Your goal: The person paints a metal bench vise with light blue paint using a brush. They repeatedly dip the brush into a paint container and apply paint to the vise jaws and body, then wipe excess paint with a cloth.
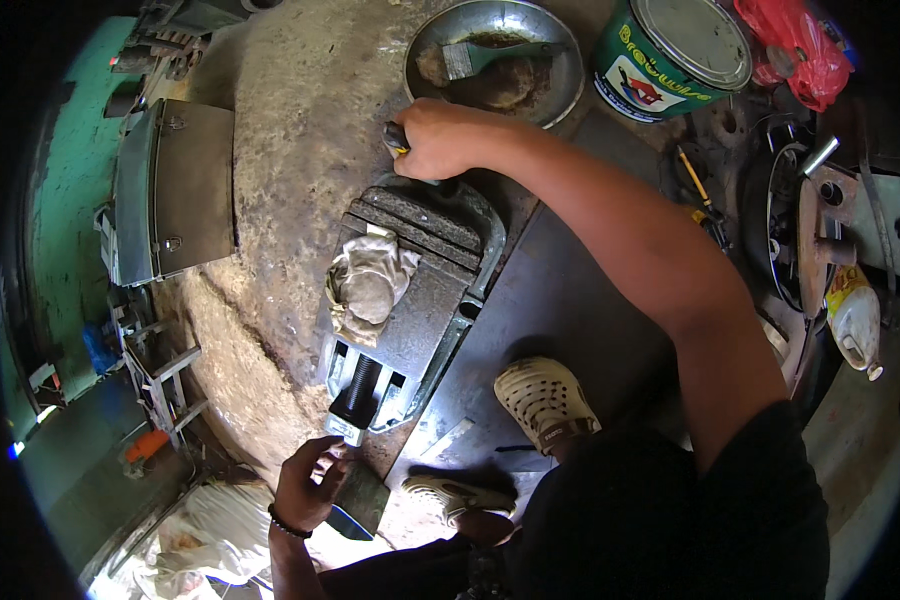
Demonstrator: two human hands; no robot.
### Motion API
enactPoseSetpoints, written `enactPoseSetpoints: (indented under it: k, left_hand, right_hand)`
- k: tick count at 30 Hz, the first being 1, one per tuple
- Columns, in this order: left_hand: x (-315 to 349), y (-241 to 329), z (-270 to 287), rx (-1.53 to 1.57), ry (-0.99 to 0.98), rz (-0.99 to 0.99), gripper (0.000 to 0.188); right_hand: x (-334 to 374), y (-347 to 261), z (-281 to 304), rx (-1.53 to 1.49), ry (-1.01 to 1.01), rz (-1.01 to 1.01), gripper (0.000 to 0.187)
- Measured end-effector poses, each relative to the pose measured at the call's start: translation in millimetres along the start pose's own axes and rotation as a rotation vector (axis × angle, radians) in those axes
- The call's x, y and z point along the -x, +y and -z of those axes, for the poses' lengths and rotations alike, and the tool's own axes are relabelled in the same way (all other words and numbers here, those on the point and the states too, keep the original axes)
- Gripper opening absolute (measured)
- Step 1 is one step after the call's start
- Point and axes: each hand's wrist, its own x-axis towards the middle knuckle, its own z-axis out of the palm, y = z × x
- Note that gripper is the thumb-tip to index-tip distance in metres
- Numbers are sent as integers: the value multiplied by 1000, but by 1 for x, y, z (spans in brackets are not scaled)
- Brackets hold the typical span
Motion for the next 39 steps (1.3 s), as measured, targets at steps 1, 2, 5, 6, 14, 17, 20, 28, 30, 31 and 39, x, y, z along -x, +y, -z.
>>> enactPoseSetpoints:
  k: [1,2,5,6,14,17,20,28,30,31,39]
  left_hand:
    - [6,-1,1,20,0,42,32]
    - [12,-3,0,30,16,74,32]
    - [28,-12,-15,69,-9,129,31]
    - [35,-14,-23,92,-32,164,31]
    - [72,-14,-59,45,-21,250,32]
    - [86,-8,-64,10,2,279,32]
    - [95,-2,-71,-1,26,311,31]
    - [112,30,-89,41,83,264,30]
    - [120,33,-94,36,93,267,30]
    - [126,32,-97,32,106,263,30]
    - [187,-1,-105,32,272,488,29]
  right_hand:
    - [0,1,2,25,52,-28,28]
    - [2,2,3,-15,67,-10,30]
    - [2,2,9,4,-51,-56,32]
    - [3,1,9,-25,-16,-86,32]
    - [22,1,8,-103,57,-172,38]
    - [30,2,7,-114,48,-234,42]
    - [40,6,4,-92,-21,-170,44]
    - [48,15,14,-108,-49,-179,43]
    - [50,14,17,-158,67,-218,41]
    - [51,14,18,-190,168,-200,35]
    - [91,9,23,-484,763,-18,12]
